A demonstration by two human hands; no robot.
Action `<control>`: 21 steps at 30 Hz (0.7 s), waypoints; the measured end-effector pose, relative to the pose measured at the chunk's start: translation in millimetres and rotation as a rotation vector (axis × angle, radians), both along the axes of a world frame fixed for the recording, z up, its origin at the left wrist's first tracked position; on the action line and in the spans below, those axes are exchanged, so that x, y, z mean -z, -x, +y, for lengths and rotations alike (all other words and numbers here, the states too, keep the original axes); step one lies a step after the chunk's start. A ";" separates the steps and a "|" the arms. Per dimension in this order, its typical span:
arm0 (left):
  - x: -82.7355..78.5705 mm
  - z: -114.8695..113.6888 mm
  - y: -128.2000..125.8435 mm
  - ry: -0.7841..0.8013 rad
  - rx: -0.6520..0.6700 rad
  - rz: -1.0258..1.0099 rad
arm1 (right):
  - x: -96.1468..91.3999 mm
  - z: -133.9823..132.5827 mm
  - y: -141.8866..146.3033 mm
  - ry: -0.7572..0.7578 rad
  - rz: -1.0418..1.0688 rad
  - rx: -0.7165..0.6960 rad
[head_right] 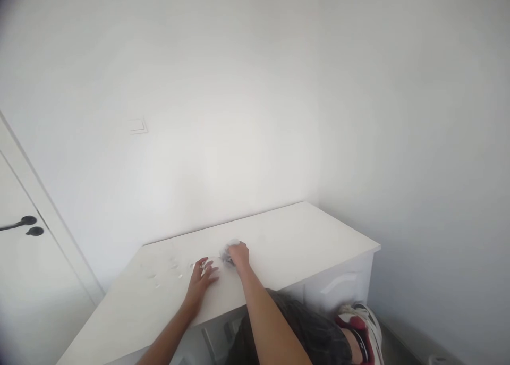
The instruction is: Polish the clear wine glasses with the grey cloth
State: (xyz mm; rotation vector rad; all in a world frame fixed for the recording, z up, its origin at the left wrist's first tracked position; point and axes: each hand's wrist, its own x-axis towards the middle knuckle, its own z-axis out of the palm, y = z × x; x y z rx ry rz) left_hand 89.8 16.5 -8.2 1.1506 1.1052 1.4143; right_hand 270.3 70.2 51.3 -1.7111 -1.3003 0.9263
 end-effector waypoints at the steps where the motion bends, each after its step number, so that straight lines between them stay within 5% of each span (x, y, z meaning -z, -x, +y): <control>1: 1.2 0.4 0.0 -0.003 -0.007 0.005 | 0.9 -0.3 1.5 0.004 0.031 -0.001; 13: 8.1 6.5 0.8 0.002 -0.024 -0.008 | 1.6 -5.6 4.0 0.010 0.225 -0.004; 21: 6.3 3.0 -0.6 -0.020 -0.040 0.002 | -6.9 -8.8 9.5 0.091 0.569 -0.081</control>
